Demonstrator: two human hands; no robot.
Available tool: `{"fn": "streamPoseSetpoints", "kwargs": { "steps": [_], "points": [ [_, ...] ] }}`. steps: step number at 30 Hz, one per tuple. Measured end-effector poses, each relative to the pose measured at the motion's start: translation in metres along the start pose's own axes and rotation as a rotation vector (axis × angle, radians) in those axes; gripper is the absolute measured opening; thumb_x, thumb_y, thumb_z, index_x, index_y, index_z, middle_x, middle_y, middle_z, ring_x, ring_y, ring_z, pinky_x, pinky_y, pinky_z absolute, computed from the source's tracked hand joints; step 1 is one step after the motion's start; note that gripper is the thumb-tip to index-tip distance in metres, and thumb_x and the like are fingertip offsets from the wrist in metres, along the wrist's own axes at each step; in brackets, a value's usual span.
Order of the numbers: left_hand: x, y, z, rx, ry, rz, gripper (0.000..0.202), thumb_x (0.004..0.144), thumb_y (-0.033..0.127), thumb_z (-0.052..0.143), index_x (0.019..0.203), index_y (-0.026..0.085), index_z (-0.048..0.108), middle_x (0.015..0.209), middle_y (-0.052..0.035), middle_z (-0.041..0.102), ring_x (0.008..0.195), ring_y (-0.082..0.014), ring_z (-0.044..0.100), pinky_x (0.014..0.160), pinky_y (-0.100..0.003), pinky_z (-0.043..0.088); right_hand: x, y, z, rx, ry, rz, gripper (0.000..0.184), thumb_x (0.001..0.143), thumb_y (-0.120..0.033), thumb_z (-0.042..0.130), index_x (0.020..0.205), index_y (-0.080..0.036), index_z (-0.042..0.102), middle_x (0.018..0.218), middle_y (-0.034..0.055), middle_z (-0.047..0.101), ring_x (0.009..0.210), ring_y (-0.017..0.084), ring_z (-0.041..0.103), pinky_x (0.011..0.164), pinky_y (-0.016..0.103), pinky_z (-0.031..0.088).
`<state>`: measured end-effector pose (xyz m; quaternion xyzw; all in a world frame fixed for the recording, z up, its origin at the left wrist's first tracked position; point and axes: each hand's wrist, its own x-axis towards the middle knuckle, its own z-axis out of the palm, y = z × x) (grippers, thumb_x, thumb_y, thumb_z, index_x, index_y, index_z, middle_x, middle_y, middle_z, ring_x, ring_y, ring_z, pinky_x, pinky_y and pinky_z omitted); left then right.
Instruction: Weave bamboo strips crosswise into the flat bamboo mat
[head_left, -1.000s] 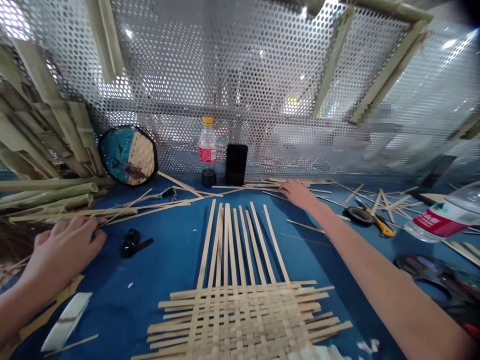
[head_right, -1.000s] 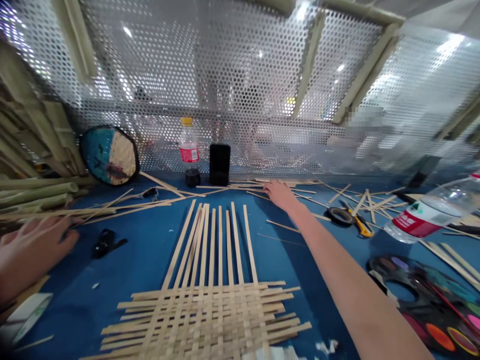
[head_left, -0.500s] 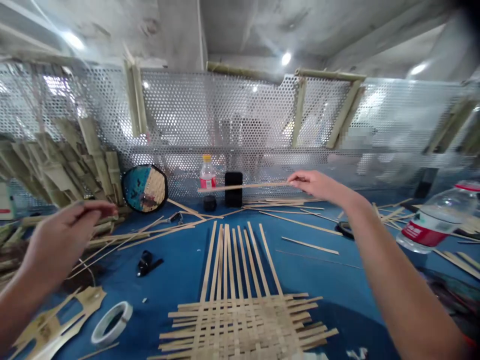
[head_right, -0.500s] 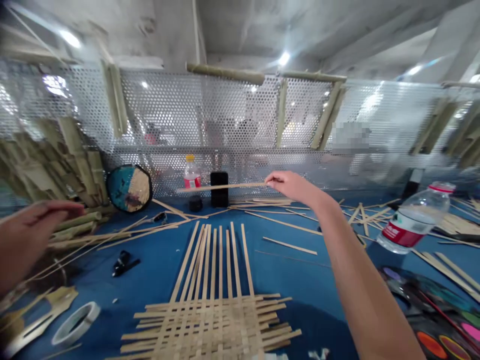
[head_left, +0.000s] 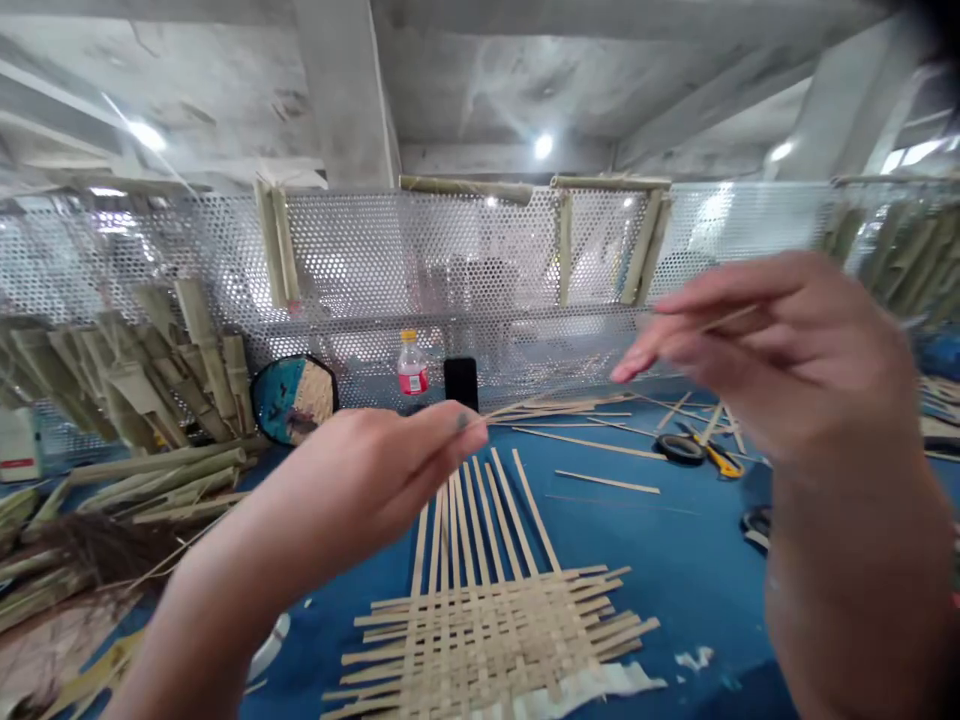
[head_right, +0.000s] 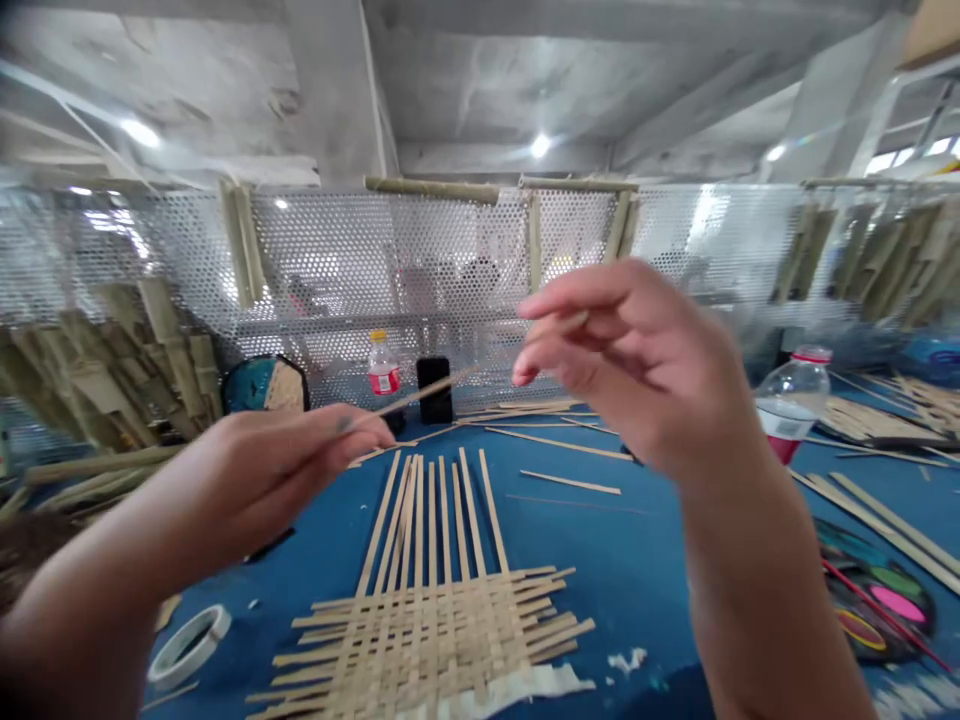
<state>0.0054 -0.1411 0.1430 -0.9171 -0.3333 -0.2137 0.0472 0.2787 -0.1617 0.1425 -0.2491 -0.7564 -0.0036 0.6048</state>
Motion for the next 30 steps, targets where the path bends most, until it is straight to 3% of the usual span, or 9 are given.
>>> {"fn": "streamPoseSetpoints", "kwargs": {
  "steps": [3,6,10,16,19,21,25,28,30],
  "points": [
    [-0.015,-0.006,-0.015,-0.168,-0.02,-0.033,0.031,0.1,0.04,0.039,0.102,0.024,0.066,0.069,0.0028,0.064,0.055,-0.0099,0.055,0.053,-0.02,0.042,0.007,0.002,0.015,0.24,0.12,-0.049,0.002,0.088,-0.027,0.067,0.089,-0.027,0.065,0.067,-0.0014,0.064,0.062,0.017,0.064,0.06,0.033,0.053],
    [-0.021,-0.013,-0.022,-0.293,-0.073,-0.091,0.031,0.099,0.042,0.041,0.103,0.025,0.067,0.065,0.0034,0.06,0.051,-0.0089,0.05,0.046,-0.019,0.037,0.016,-0.004,0.029,0.316,0.126,-0.008,0.01,0.09,-0.035,0.064,0.087,-0.025,0.063,0.073,0.0001,0.065,0.064,0.017,0.064,0.059,0.033,0.053],
    [-0.017,-0.013,-0.018,-0.426,-0.143,-0.129,0.035,0.1,0.045,0.039,0.105,0.025,0.067,0.052,0.006,0.049,0.044,-0.0087,0.042,0.046,-0.02,0.037,0.021,-0.011,0.039,0.309,0.173,0.03,0.008,0.092,-0.029,0.061,0.087,-0.025,0.063,0.074,0.0003,0.063,0.064,0.015,0.061,0.06,0.032,0.053],
    [-0.011,-0.006,-0.01,-0.372,-0.36,-0.09,0.039,0.097,0.05,0.042,0.089,0.021,0.068,0.075,0.0001,0.065,0.067,-0.0135,0.057,0.064,-0.024,0.045,0.008,0.001,0.039,0.35,0.034,0.161,0.011,0.094,-0.029,0.059,0.088,-0.025,0.067,0.072,0.0007,0.064,0.067,0.016,0.063,0.063,0.031,0.051],
    [-0.014,-0.002,-0.013,-0.355,-0.436,-0.057,0.034,0.095,0.05,0.048,0.094,0.022,0.068,0.084,-0.001,0.068,0.073,-0.0145,0.059,0.066,-0.025,0.044,0.003,0.004,0.039,0.413,-0.098,0.277,0.02,0.097,-0.035,0.054,0.087,-0.024,0.067,0.077,0.0014,0.066,0.07,0.015,0.064,0.066,0.03,0.051],
    [-0.016,0.003,-0.016,-0.357,-0.408,-0.068,0.036,0.096,0.05,0.046,0.094,0.021,0.067,0.082,0.0001,0.067,0.07,-0.0132,0.057,0.062,-0.024,0.041,0.001,0.003,0.045,0.465,-0.225,0.376,0.026,0.098,-0.04,0.05,0.088,-0.022,0.066,0.079,0.0019,0.067,0.071,0.014,0.065,0.068,0.029,0.051],
    [-0.014,0.015,-0.012,-0.276,-0.185,-0.1,0.04,0.099,0.047,0.04,0.078,0.021,0.062,0.067,0.0037,0.057,0.059,-0.0104,0.047,0.054,-0.025,0.033,-0.003,0.0,0.071,0.456,-0.606,0.519,0.03,0.097,-0.044,0.05,0.088,-0.018,0.062,0.08,0.0041,0.069,0.074,0.015,0.065,0.07,0.028,0.05],
    [-0.009,0.017,-0.005,-0.075,-0.055,-0.204,0.039,0.098,0.044,0.04,0.071,0.021,0.057,0.061,0.0038,0.052,0.056,-0.0117,0.044,0.054,-0.028,0.029,-0.006,0.009,0.086,0.456,-0.68,0.534,0.033,0.096,-0.046,0.048,0.085,-0.017,0.059,0.076,0.004,0.068,0.071,0.014,0.064,0.068,0.028,0.049],
    [-0.006,0.011,-0.001,0.014,0.015,-0.268,0.031,0.096,0.044,0.044,0.079,0.021,0.057,0.066,0.0028,0.055,0.061,-0.0135,0.047,0.057,-0.029,0.032,-0.006,0.017,0.089,0.416,-0.678,0.503,0.034,0.095,-0.047,0.05,0.081,-0.017,0.058,0.074,0.0033,0.068,0.07,0.014,0.063,0.069,0.028,0.048]
  ]
}}
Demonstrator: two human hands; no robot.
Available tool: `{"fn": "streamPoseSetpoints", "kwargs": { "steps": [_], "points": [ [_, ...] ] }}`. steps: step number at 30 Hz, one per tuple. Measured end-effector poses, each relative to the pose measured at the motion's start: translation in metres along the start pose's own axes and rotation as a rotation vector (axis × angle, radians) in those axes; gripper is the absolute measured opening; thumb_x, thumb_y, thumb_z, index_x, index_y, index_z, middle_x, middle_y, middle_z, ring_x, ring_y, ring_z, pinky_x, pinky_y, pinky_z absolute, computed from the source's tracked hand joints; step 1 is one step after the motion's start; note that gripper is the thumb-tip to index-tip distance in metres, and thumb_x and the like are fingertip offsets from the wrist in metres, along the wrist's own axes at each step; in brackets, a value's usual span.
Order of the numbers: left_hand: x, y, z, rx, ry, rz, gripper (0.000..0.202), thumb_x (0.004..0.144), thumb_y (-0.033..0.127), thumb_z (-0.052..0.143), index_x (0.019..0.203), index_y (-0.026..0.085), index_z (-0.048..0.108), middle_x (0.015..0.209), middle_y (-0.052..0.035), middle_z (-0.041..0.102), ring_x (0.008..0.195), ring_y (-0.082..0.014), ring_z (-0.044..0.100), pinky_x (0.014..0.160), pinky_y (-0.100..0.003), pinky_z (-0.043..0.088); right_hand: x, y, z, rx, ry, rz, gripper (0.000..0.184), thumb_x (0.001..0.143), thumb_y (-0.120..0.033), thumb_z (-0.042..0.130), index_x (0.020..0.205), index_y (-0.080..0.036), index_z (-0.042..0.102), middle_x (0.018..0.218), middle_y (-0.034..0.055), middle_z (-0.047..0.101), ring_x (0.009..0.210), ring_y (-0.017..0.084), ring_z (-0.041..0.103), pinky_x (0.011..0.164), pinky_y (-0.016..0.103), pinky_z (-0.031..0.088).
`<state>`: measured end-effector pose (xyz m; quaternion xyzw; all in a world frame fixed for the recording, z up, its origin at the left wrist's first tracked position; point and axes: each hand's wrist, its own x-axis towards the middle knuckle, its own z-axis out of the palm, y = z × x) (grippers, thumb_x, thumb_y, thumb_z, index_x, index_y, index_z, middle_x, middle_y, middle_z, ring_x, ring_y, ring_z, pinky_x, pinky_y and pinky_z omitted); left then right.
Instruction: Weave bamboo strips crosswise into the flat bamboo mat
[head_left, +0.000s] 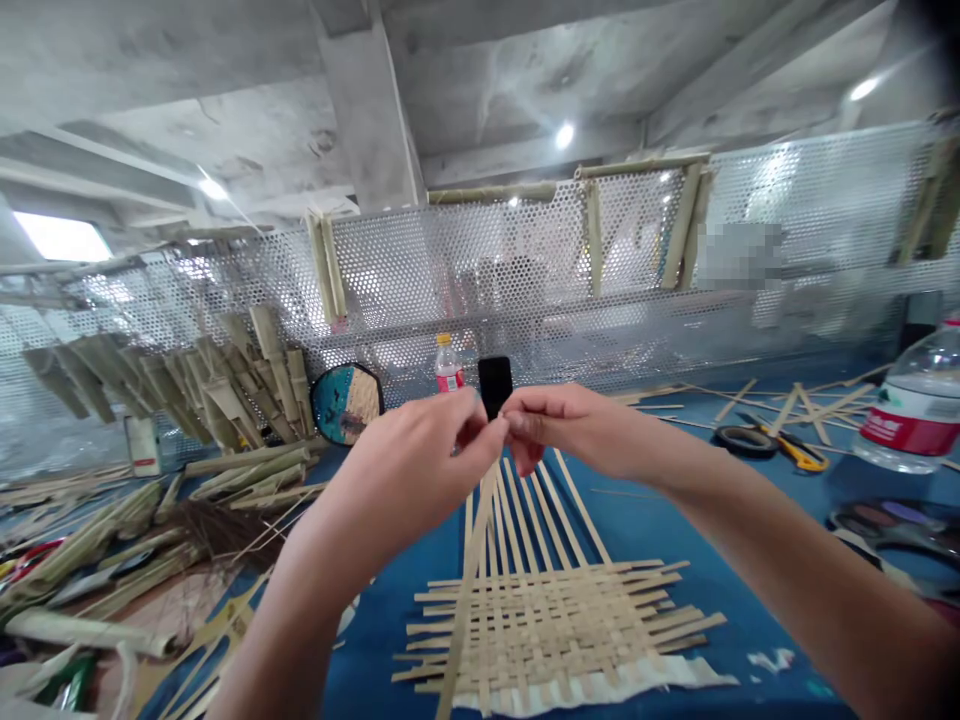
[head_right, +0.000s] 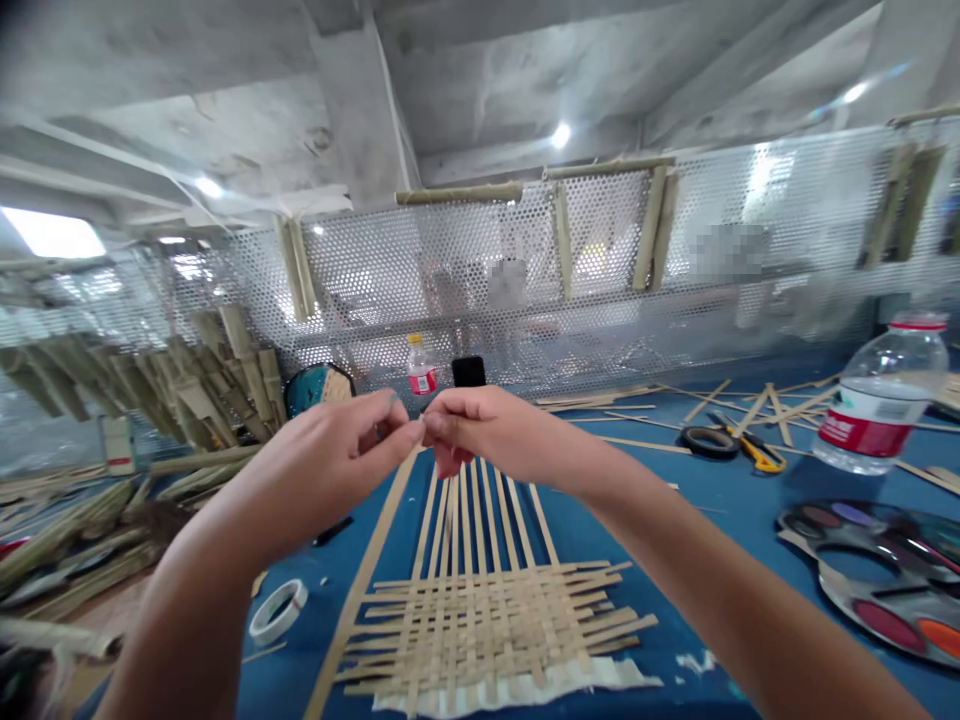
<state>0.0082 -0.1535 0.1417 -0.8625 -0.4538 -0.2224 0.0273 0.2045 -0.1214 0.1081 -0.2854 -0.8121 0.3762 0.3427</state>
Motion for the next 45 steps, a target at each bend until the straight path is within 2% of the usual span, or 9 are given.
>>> {"fn": "streamPoseSetpoints", "kwargs": {
  "steps": [4,7,13,20,26,31,36,41,45],
  "points": [
    [0.013,-0.018,0.009,-0.155,-0.069,0.117,0.017,0.095,0.035,0.049,0.104,0.023,0.057,0.09,0.0013,0.063,0.078,-0.0142,0.055,0.071,-0.029,0.04,0.002,0.009,-0.009,-0.098,-0.003,0.032,0.033,0.094,-0.043,0.052,0.073,-0.018,0.058,0.071,0.0015,0.068,0.069,0.013,0.062,0.068,0.027,0.045],
    [0.021,-0.028,0.015,-0.233,-0.133,0.136,0.015,0.095,0.033,0.048,0.098,0.023,0.058,0.087,0.0015,0.062,0.075,-0.0134,0.054,0.069,-0.029,0.039,0.003,0.012,-0.011,-0.09,-0.003,0.087,0.029,0.093,-0.039,0.052,0.074,-0.019,0.059,0.067,0.0002,0.068,0.067,0.013,0.062,0.066,0.028,0.044],
    [0.028,-0.029,0.024,-0.276,-0.134,0.078,0.018,0.093,0.036,0.049,0.088,0.021,0.056,0.07,0.0033,0.051,0.064,-0.0128,0.046,0.057,-0.027,0.034,0.007,0.016,-0.011,0.008,-0.031,0.114,0.025,0.089,-0.038,0.06,0.072,-0.019,0.06,0.064,-0.0003,0.067,0.064,0.013,0.063,0.066,0.027,0.045],
    [0.037,-0.035,0.035,-0.335,-0.125,0.029,0.022,0.092,0.041,0.051,0.084,0.02,0.055,0.068,0.0036,0.049,0.061,-0.0127,0.044,0.054,-0.027,0.033,0.014,0.021,-0.012,0.213,0.005,0.182,0.024,0.081,-0.038,0.069,0.072,-0.018,0.059,0.064,-0.0001,0.067,0.062,0.014,0.065,0.068,0.028,0.048],
    [0.043,-0.037,0.041,-0.328,-0.108,0.003,0.019,0.09,0.037,0.05,0.084,0.02,0.055,0.069,0.0031,0.051,0.063,-0.0135,0.047,0.056,-0.027,0.034,0.018,0.024,-0.012,0.198,0.037,0.204,0.026,0.081,-0.038,0.068,0.068,-0.018,0.058,0.061,0.0025,0.067,0.061,0.015,0.065,0.068,0.03,0.049],
    [0.041,-0.036,0.037,-0.335,-0.146,0.006,0.018,0.091,0.036,0.048,0.088,0.02,0.057,0.076,0.002,0.054,0.07,-0.0147,0.05,0.063,-0.028,0.038,0.014,0.024,-0.014,0.161,-0.025,0.175,0.02,0.086,-0.035,0.062,0.077,-0.017,0.06,0.072,0.004,0.07,0.069,0.016,0.065,0.071,0.03,0.05],
    [0.039,-0.039,0.036,-0.326,-0.197,0.008,0.016,0.09,0.037,0.051,0.091,0.021,0.056,0.075,0.0022,0.053,0.069,-0.015,0.05,0.06,-0.028,0.037,0.013,0.027,-0.013,0.076,0.005,0.127,0.017,0.09,-0.025,0.053,0.075,-0.02,0.058,0.07,0.0005,0.069,0.068,0.013,0.064,0.07,0.028,0.048],
    [0.04,-0.039,0.038,-0.335,-0.187,-0.006,0.017,0.091,0.038,0.05,0.089,0.021,0.054,0.075,0.0023,0.053,0.067,-0.0145,0.049,0.059,-0.028,0.037,0.016,0.031,-0.011,0.081,-0.012,0.091,0.021,0.091,-0.026,0.048,0.075,-0.019,0.059,0.075,0.0022,0.071,0.069,0.014,0.063,0.068,0.028,0.049],
    [0.039,-0.037,0.037,-0.354,-0.172,0.019,0.016,0.09,0.038,0.053,0.094,0.022,0.053,0.077,0.0028,0.052,0.068,-0.0139,0.048,0.06,-0.028,0.038,0.017,0.031,-0.011,0.017,0.027,0.086,0.02,0.089,-0.027,0.05,0.071,-0.019,0.058,0.068,0.0004,0.068,0.064,0.013,0.062,0.065,0.028,0.047]
  ]
}}
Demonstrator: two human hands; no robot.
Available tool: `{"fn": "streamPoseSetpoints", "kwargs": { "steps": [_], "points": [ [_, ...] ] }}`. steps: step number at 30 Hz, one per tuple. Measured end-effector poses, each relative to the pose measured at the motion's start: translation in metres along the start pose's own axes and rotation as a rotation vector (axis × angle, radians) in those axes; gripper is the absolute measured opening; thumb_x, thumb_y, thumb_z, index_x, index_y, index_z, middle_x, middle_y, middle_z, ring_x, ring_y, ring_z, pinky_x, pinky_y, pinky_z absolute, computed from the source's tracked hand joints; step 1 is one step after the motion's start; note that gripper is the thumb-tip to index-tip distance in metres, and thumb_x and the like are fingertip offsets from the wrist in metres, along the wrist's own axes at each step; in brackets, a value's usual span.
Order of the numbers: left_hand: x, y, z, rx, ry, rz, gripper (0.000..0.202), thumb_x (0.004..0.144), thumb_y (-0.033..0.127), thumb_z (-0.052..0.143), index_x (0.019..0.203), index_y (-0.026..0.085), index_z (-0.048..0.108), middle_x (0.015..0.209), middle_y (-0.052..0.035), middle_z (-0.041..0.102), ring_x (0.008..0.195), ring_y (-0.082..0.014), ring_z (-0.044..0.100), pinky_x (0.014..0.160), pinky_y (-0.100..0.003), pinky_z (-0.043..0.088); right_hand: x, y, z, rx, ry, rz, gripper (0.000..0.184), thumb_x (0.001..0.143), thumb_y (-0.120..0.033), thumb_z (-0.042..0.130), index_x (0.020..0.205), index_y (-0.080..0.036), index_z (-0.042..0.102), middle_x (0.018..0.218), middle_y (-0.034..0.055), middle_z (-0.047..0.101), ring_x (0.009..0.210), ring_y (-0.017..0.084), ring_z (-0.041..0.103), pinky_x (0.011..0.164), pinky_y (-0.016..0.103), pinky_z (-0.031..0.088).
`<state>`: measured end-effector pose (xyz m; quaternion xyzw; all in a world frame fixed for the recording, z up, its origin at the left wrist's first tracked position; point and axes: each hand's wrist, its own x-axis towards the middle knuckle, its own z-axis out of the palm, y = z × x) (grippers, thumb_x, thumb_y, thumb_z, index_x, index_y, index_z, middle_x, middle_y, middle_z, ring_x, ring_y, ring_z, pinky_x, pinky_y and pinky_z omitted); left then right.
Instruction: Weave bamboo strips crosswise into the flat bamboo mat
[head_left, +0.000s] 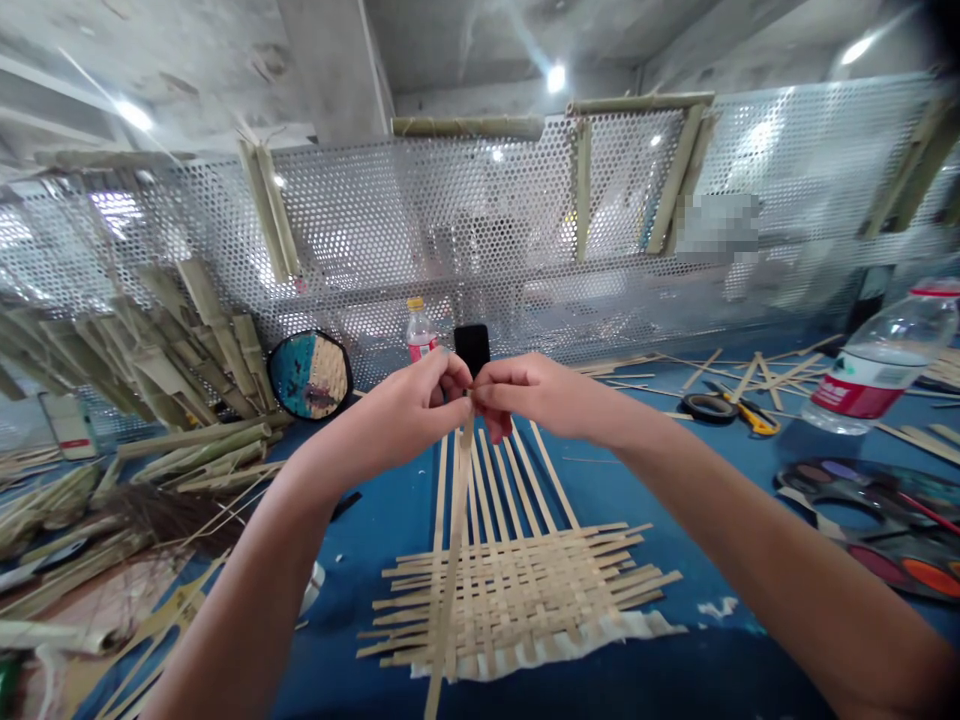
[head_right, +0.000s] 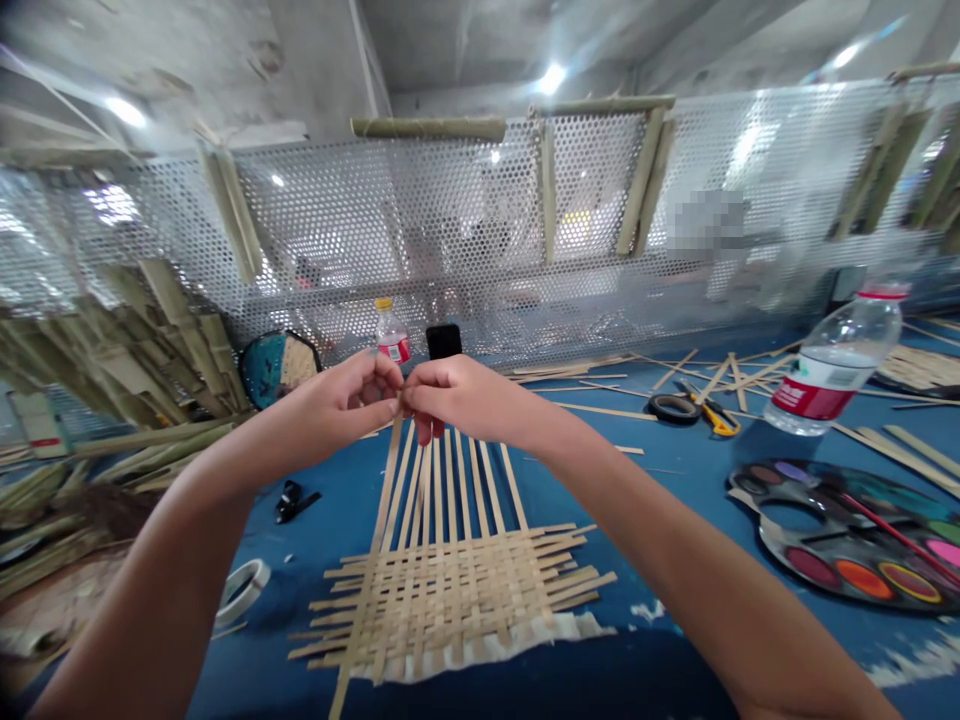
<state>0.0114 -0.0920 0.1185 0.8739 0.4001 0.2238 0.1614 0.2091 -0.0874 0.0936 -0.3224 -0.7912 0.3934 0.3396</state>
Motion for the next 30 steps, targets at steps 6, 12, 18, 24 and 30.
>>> {"fn": "streamPoseSetpoints", "kwargs": {
  "steps": [6,12,18,24,30],
  "points": [
    [0.0,-0.002,0.001,-0.031,0.02,0.028,0.013,0.092,0.035,0.051,0.089,0.022,0.049,0.076,0.0032,0.049,0.067,-0.0131,0.044,0.059,-0.028,0.037,0.002,-0.002,0.009,-0.052,0.126,0.001,0.019,0.081,-0.02,0.048,0.064,-0.019,0.055,0.059,-0.0013,0.062,0.058,0.012,0.058,0.059,0.026,0.041],
    [0.005,-0.006,0.006,-0.084,0.061,0.052,0.008,0.089,0.029,0.053,0.088,0.021,0.049,0.073,0.0034,0.048,0.065,-0.0128,0.043,0.058,-0.028,0.035,0.006,0.004,0.015,-0.035,0.253,-0.002,0.02,0.079,-0.023,0.048,0.061,-0.02,0.054,0.056,-0.0012,0.061,0.056,0.011,0.056,0.058,0.026,0.039],
    [0.009,-0.011,0.009,-0.175,0.078,0.059,0.009,0.088,0.027,0.054,0.093,0.02,0.053,0.082,0.0005,0.057,0.074,-0.0143,0.053,0.066,-0.029,0.042,0.004,0.003,0.009,-0.037,0.223,0.029,0.019,0.082,-0.023,0.048,0.066,-0.019,0.057,0.057,0.0002,0.063,0.057,0.012,0.056,0.058,0.027,0.039],
    [0.014,-0.021,0.014,-0.281,0.015,0.015,0.022,0.084,0.031,0.061,0.1,0.019,0.052,0.093,-0.0039,0.062,0.088,-0.0183,0.06,0.076,-0.033,0.047,0.003,0.004,0.007,-0.154,0.238,0.036,0.017,0.083,-0.025,0.049,0.071,-0.019,0.059,0.06,0.0009,0.064,0.055,0.012,0.053,0.053,0.028,0.036],
    [0.015,-0.02,0.012,-0.168,0.006,-0.013,0.014,0.085,0.032,0.058,0.089,0.019,0.056,0.078,0.0011,0.056,0.071,-0.0143,0.051,0.061,-0.028,0.039,0.003,0.002,0.007,-0.161,0.232,0.034,0.018,0.084,-0.023,0.049,0.069,-0.018,0.058,0.06,0.0,0.062,0.053,0.01,0.05,0.05,0.026,0.032]
  ]
}}
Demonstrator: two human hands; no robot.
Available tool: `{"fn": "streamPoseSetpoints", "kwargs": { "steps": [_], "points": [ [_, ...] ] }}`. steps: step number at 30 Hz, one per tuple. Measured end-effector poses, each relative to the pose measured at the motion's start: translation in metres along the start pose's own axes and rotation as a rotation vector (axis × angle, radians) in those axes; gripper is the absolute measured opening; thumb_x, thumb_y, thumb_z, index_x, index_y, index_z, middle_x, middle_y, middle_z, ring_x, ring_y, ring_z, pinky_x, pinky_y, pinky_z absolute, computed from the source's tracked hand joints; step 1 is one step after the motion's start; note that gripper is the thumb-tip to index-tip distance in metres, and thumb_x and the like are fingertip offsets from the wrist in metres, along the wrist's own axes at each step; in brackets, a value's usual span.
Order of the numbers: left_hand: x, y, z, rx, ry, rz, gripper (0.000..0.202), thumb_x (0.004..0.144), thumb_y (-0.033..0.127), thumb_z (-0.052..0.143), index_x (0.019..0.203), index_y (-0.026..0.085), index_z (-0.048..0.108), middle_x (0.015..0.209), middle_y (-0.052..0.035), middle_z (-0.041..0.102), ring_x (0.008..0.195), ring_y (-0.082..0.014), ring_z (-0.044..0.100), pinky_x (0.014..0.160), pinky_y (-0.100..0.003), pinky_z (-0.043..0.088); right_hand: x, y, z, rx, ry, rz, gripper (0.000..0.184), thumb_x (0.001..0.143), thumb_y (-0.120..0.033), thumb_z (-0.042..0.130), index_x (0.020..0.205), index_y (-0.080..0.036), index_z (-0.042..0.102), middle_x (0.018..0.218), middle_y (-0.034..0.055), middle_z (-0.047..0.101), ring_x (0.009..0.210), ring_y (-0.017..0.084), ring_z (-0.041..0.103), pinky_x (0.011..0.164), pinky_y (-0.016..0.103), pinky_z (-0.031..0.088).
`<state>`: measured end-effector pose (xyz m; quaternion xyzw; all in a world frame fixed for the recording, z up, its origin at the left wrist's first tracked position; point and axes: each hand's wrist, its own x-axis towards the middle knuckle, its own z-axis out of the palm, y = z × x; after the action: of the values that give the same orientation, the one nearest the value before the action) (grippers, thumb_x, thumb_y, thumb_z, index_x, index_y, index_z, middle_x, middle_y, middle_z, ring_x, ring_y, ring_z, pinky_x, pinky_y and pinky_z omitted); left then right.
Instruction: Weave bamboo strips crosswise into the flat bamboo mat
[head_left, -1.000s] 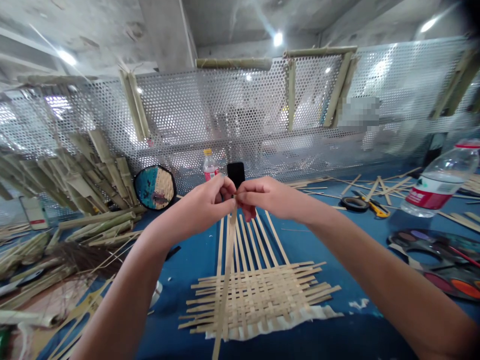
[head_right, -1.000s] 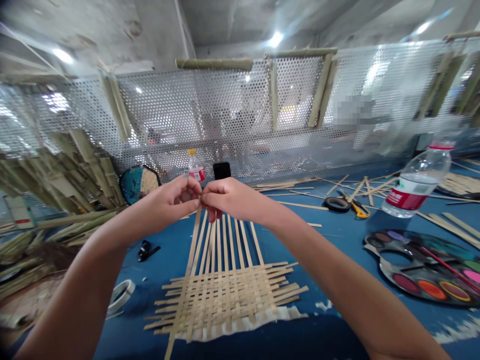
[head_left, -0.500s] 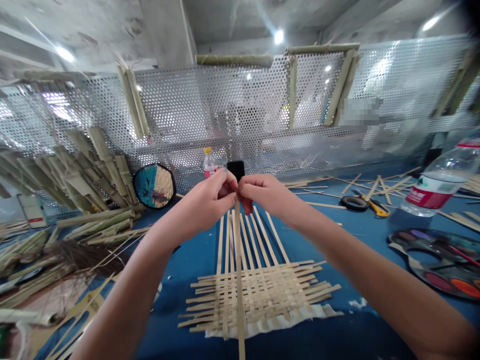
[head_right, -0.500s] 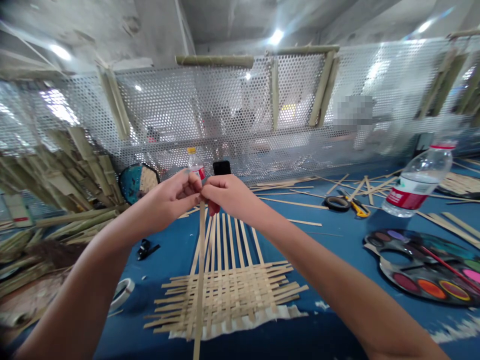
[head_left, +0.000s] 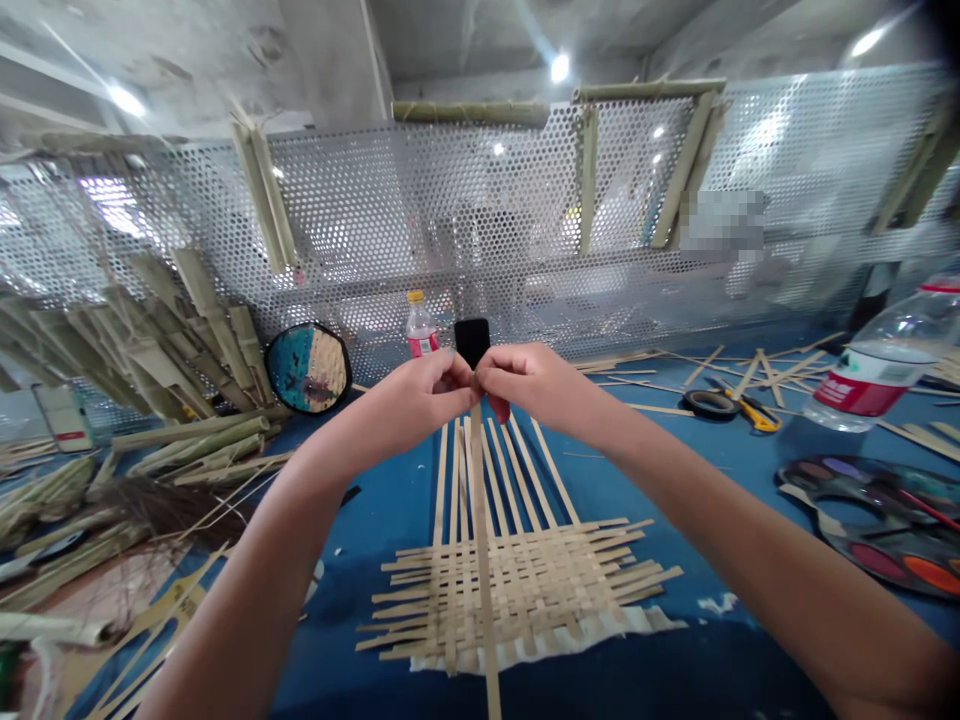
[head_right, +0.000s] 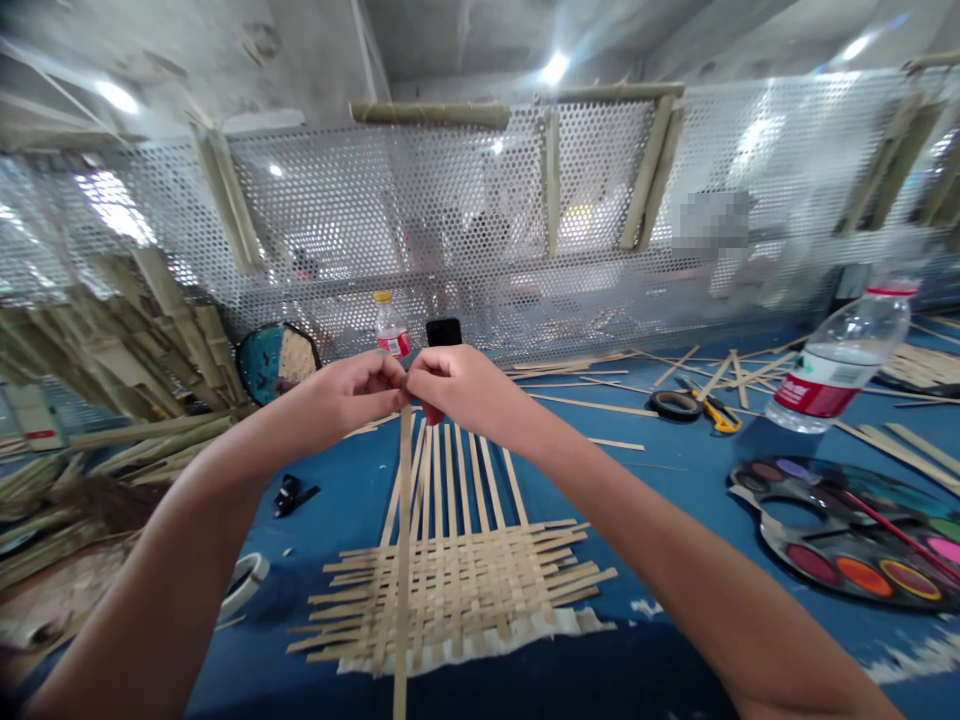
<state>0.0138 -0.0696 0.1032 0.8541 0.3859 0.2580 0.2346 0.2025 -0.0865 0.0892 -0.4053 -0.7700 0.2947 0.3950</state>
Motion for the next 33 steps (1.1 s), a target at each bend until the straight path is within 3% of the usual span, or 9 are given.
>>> {"fn": "streamPoseSetpoints", "kwargs": {
  "steps": [4,10,14,18,23,30,33],
  "points": [
    [0.001,0.004,-0.001,-0.042,0.024,0.033,0.008,0.083,0.027,0.057,0.085,0.019,0.056,0.07,0.0033,0.049,0.064,-0.0125,0.044,0.057,-0.026,0.034,0.001,0.003,0.0,0.07,-0.012,-0.001,0.017,0.084,-0.022,0.048,0.072,-0.018,0.059,0.059,-0.0013,0.061,0.055,0.01,0.051,0.052,0.026,0.035],
    [-0.001,0.017,-0.004,-0.147,0.075,0.055,0.01,0.083,0.026,0.058,0.076,0.019,0.054,0.071,0.0032,0.051,0.065,-0.0115,0.046,0.062,-0.026,0.036,0.007,0.01,0.001,0.187,-0.005,0.024,0.021,0.087,-0.023,0.049,0.068,-0.018,0.057,0.059,-0.0009,0.06,0.056,0.011,0.054,0.059,0.027,0.042],
    [-0.002,0.018,-0.01,-0.055,0.133,-0.013,0.017,0.086,0.034,0.056,0.08,0.018,0.059,0.072,0.0016,0.055,0.066,-0.013,0.049,0.063,-0.027,0.038,0.004,0.004,0.002,0.36,-0.146,0.042,0.026,0.092,-0.029,0.047,0.07,-0.018,0.056,0.063,0.0003,0.061,0.059,0.013,0.059,0.064,0.028,0.047],
    [0.0,0.014,-0.013,-0.028,0.169,-0.016,0.018,0.085,0.035,0.056,0.079,0.018,0.061,0.07,0.0019,0.055,0.063,-0.0127,0.048,0.061,-0.027,0.038,-0.001,-0.002,0.003,0.314,-0.241,-0.009,0.018,0.089,-0.026,0.056,0.073,-0.018,0.055,0.064,-0.001,0.063,0.062,0.011,0.059,0.067,0.026,0.046],
    [0.001,0.012,-0.011,-0.09,0.202,0.036,0.015,0.083,0.033,0.059,0.079,0.018,0.059,0.071,0.0019,0.056,0.066,-0.0125,0.05,0.063,-0.027,0.039,-0.001,-0.001,0.001,0.344,-0.233,0.036,0.018,0.088,-0.025,0.057,0.072,-0.017,0.055,0.063,0.0001,0.063,0.062,0.012,0.06,0.068,0.027,0.046],
    [-0.011,0.029,-0.014,-0.221,0.306,0.14,0.013,0.086,0.028,0.058,0.078,0.019,0.055,0.069,0.0025,0.051,0.062,-0.0106,0.047,0.058,-0.024,0.039,0.006,0.008,0.001,0.547,-0.19,0.09,0.012,0.087,-0.024,0.058,0.077,-0.018,0.056,0.061,-0.0013,0.061,0.055,0.011,0.056,0.062,0.026,0.047],
    [-0.015,0.029,-0.017,-0.152,0.246,0.117,0.017,0.09,0.035,0.054,0.085,0.019,0.057,0.075,0.0007,0.055,0.066,-0.0119,0.051,0.059,-0.024,0.042,0.007,0.01,0.002,0.55,-0.171,0.07,0.018,0.092,-0.028,0.055,0.077,-0.018,0.056,0.064,0.0,0.062,0.056,0.011,0.056,0.06,0.026,0.046]
  ]
}}
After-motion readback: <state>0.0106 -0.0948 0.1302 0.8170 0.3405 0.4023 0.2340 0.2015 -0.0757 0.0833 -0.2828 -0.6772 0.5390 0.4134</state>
